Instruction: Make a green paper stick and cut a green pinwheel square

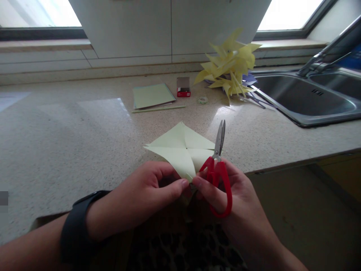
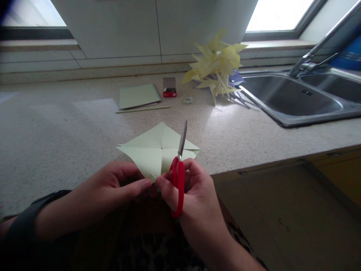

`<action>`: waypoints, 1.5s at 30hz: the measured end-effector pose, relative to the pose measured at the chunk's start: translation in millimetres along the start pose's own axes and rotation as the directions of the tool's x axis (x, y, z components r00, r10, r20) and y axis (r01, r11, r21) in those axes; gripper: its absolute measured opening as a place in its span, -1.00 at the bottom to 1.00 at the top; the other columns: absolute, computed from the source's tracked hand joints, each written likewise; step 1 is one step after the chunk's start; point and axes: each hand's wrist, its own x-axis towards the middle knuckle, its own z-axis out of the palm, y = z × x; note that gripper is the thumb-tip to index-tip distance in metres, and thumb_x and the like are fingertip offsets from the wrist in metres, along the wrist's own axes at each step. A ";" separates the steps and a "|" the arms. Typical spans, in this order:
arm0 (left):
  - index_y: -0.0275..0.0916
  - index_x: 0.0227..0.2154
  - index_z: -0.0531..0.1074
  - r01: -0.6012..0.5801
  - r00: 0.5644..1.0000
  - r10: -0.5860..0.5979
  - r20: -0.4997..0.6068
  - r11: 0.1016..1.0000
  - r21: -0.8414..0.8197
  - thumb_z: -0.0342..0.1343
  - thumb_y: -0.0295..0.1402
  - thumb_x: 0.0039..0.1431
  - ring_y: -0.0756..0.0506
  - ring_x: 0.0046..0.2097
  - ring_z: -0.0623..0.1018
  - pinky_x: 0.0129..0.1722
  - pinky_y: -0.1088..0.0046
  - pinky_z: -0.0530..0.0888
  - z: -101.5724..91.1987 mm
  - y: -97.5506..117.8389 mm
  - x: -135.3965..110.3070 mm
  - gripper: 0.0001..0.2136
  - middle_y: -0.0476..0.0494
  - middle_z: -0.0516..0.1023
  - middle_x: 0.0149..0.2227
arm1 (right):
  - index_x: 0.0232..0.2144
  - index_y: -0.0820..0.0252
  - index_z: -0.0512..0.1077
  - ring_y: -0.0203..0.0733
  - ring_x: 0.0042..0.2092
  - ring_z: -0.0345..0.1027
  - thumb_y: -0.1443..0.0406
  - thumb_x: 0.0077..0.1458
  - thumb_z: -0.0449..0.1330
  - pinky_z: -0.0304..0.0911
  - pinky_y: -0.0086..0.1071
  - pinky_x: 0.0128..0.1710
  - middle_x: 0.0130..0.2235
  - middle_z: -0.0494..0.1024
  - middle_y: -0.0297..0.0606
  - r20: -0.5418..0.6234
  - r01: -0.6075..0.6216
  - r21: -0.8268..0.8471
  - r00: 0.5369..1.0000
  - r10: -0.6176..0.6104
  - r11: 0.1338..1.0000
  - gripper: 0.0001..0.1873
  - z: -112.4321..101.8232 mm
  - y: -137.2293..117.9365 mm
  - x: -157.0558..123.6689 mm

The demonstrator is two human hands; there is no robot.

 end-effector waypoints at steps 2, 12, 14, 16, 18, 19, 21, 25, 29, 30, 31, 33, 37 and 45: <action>-0.25 -0.30 0.56 0.009 1.000 -0.009 -0.007 1.000 0.002 0.12 -0.13 0.32 -0.02 -0.32 0.47 -0.34 0.52 0.40 0.2 -1.0 0.1 -0.72 -0.07 0.61 -0.31 | -0.28 0.15 0.45 -0.36 -0.38 0.43 0.29 0.03 0.45 0.36 -0.55 -0.39 -0.36 0.59 -0.39 -0.002 0.002 0.001 1.000 -0.002 1.000 -0.74 -0.6 0.4 -0.1; -0.24 -0.29 0.58 -0.015 1.000 0.015 -0.002 0.997 -0.071 0.16 -0.24 0.31 0.03 -0.35 0.49 -0.37 0.59 0.38 0.9 1.8 1.4 -0.81 -0.01 0.63 -0.33 | -0.32 0.13 0.47 -0.41 -0.41 0.41 0.33 0.00 0.46 0.29 -0.62 -0.45 -0.39 0.56 -0.46 0.004 0.014 -0.004 1.000 -0.014 1.000 -0.76 -1.2 0.5 -1.8; -0.24 -0.29 0.58 -0.013 1.000 0.013 0.000 0.997 -0.079 0.17 -0.25 0.31 0.04 -0.34 0.49 -0.36 0.60 0.39 0.5 2.3 1.3 -0.82 0.00 0.63 -0.32 | -0.32 0.12 0.47 -0.42 -0.42 0.40 0.33 -0.01 0.47 0.27 -0.63 -0.47 -0.40 0.56 -0.47 0.001 0.019 -0.008 1.000 -0.019 1.000 -0.75 -0.1 -0.7 -1.3; -0.23 -0.26 0.58 -0.020 1.000 0.021 0.005 0.996 -0.091 0.16 -0.28 0.31 0.05 -0.33 0.50 -0.36 0.61 0.39 0.4 2.8 1.5 -0.84 0.01 0.63 -0.31 | -0.32 0.13 0.47 -0.43 -0.43 0.40 0.33 -0.01 0.47 0.27 -0.63 -0.47 -0.41 0.56 -0.47 0.000 0.017 -0.016 1.000 -0.017 1.000 -0.75 1.0 -1.8 -0.7; -0.22 -0.24 0.59 -0.030 0.999 0.031 0.008 0.995 -0.092 0.16 -0.30 0.31 0.06 -0.34 0.50 -0.37 0.62 0.38 0.5 3.4 2.0 -0.86 0.03 0.63 -0.32 | -0.33 0.13 0.46 -0.43 -0.43 0.39 0.32 -0.01 0.47 0.27 -0.63 -0.47 -0.42 0.56 -0.47 -0.002 0.014 -0.023 1.000 -0.014 1.000 -0.75 1.5 -2.1 -0.2; -0.22 -0.24 0.59 -0.032 0.999 0.033 0.006 0.996 -0.088 0.16 -0.31 0.31 0.06 -0.35 0.49 -0.38 0.63 0.37 0.6 3.7 2.4 -0.86 0.03 0.63 -0.33 | -0.33 0.13 0.46 -0.43 -0.44 0.39 0.31 0.00 0.47 0.27 -0.63 -0.48 -0.42 0.55 -0.47 -0.004 0.013 -0.027 1.000 -0.013 1.000 -0.76 1.5 -2.0 -0.1; -0.23 -0.26 0.59 -0.026 1.000 0.026 -0.004 0.997 -0.073 0.15 -0.31 0.31 0.06 -0.37 0.48 -0.40 0.63 0.36 0.7 4.2 3.0 -0.85 0.03 0.62 -0.35 | -0.33 0.13 0.46 -0.43 -0.45 0.38 0.31 0.01 0.46 0.27 -0.62 -0.48 -0.43 0.55 -0.48 -0.005 0.014 -0.036 1.000 -0.014 0.999 -0.76 0.9 -1.3 -0.2; -0.26 -0.28 0.59 -0.010 1.000 0.010 -0.009 0.998 -0.061 0.16 -0.27 0.30 0.04 -0.37 0.49 -0.38 0.59 0.37 0.8 5.0 3.4 -0.82 -0.02 0.63 -0.35 | -0.33 0.12 0.46 -0.41 -0.45 0.37 0.31 0.01 0.46 0.26 -0.60 -0.49 -0.43 0.55 -0.47 -0.012 0.014 -0.034 1.000 -0.015 0.999 -0.76 -0.5 -0.3 -0.8; -0.28 -0.32 0.58 0.014 1.000 -0.015 -0.014 0.999 -0.046 0.17 -0.23 0.29 0.00 -0.36 0.50 -0.39 0.56 0.38 1.2 5.2 2.2 -0.79 -0.06 0.64 -0.33 | -0.33 0.12 0.45 -0.39 -0.45 0.38 0.31 -0.01 0.47 0.26 -0.58 -0.49 -0.43 0.55 -0.45 -0.007 0.005 -0.018 1.000 -0.006 1.000 -0.75 -0.3 -1.5 -0.9; -0.28 -0.31 0.58 0.017 1.000 -0.018 -0.017 0.999 -0.045 0.17 -0.22 0.29 -0.01 -0.36 0.51 -0.38 0.55 0.39 1.3 5.1 1.9 -0.78 -0.07 0.64 -0.33 | -0.33 0.12 0.45 -0.39 -0.45 0.38 0.32 -0.01 0.47 0.26 -0.58 -0.48 -0.43 0.55 -0.45 -0.007 -0.001 -0.015 1.000 0.001 1.000 -0.75 0.1 -1.9 -0.7; -0.27 -0.31 0.58 0.020 1.000 -0.021 -0.018 0.999 -0.046 0.17 -0.22 0.29 -0.02 -0.35 0.52 -0.38 0.54 0.39 1.4 4.8 1.7 -0.78 -0.07 0.64 -0.32 | -0.33 0.12 0.46 -0.39 -0.45 0.38 0.33 -0.02 0.47 0.26 -0.58 -0.48 -0.43 0.55 -0.45 -0.007 -0.004 -0.013 1.000 0.004 1.000 -0.74 0.7 -2.4 -0.5; -0.27 -0.29 0.59 0.024 0.999 -0.025 -0.024 0.998 -0.054 0.17 -0.22 0.29 -0.03 -0.34 0.53 -0.38 0.53 0.40 1.2 4.2 1.6 -0.78 -0.09 0.65 -0.31 | -0.33 0.12 0.46 -0.38 -0.45 0.39 0.33 -0.03 0.47 0.28 -0.56 -0.48 -0.43 0.55 -0.44 -0.007 -0.010 -0.010 1.000 0.010 1.000 -0.74 2.1 -3.4 0.0; -0.27 -0.28 0.59 0.044 0.998 -0.048 -0.029 0.992 -0.120 0.20 -0.21 0.27 -0.02 -0.36 0.53 -0.39 0.55 0.41 -0.2 5.0 2.3 -0.79 -0.08 0.64 -0.33 | -0.32 0.13 0.45 -0.37 -0.44 0.37 0.25 0.01 0.46 0.29 -0.54 -0.47 -0.41 0.55 -0.40 -0.023 -0.009 -0.041 1.000 0.008 0.999 -0.74 1.3 -7.6 0.8; -0.25 -0.35 0.59 0.042 0.990 -0.081 -0.112 0.947 -0.318 0.23 -0.23 0.25 0.05 -0.43 0.51 -0.42 0.59 0.46 -2.9 8.4 4.1 -0.81 -0.02 0.64 -0.35 | -0.43 0.16 0.37 -0.45 -0.57 0.03 0.06 0.15 0.33 -0.04 -0.57 -0.63 -0.57 0.29 -0.46 0.212 -0.042 -0.169 0.974 0.078 0.985 -0.66 -41.4 -9.9 -5.4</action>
